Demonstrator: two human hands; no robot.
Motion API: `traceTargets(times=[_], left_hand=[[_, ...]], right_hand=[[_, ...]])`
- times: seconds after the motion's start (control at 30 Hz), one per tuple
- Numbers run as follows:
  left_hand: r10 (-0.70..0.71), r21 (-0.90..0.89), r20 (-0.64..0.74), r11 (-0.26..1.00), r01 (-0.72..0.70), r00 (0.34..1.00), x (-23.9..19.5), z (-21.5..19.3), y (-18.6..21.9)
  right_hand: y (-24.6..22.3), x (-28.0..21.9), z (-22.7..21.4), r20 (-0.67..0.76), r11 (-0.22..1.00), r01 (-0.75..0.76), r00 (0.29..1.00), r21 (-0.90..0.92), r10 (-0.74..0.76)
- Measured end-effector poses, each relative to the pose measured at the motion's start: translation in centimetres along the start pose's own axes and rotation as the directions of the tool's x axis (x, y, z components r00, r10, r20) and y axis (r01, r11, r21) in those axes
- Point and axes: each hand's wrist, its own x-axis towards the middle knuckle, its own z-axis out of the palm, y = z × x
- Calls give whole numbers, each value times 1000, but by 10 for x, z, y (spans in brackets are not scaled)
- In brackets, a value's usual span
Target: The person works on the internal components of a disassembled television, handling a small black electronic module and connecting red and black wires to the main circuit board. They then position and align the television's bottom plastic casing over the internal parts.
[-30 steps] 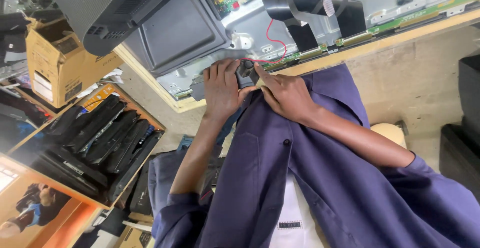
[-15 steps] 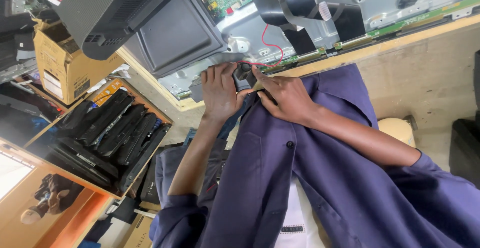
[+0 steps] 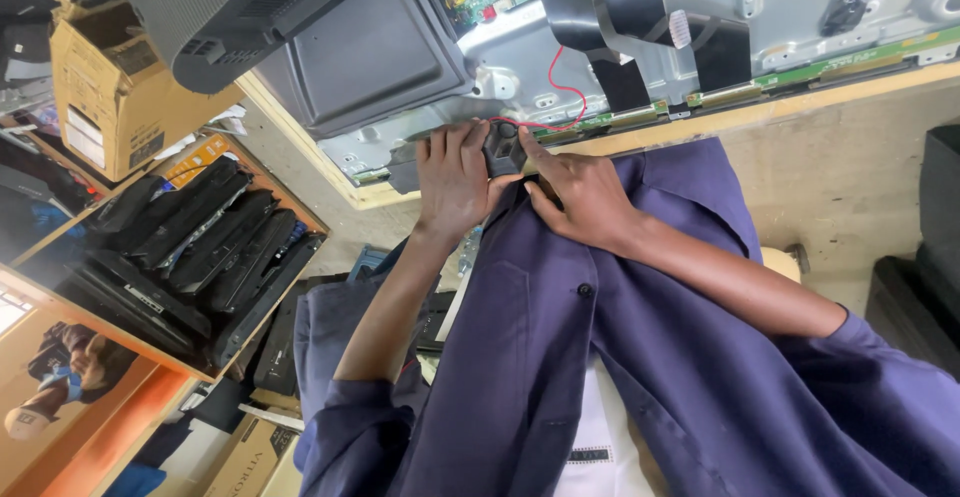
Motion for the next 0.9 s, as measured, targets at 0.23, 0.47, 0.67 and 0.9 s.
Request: traceTargets(times=[0.23, 0.47, 0.67, 0.9], left_hand=[[-22, -39, 119, 999, 26, 993, 7, -13, 2], [-15, -27, 133, 999, 18, 991, 10, -15, 1], [-16, -45, 117, 999, 21, 993, 6, -13, -1], [-39, -62, 121, 997, 46, 992, 0, -8, -5]], right_hand=[[-2, 5, -2, -6, 1000, 10, 1000, -28, -10], [11, 11, 16, -208, 947, -151, 954, 284, 214], [11, 31, 19, -176, 923, -352, 910, 152, 376], [-9, 54, 8, -57, 898, -422, 906, -125, 418]])
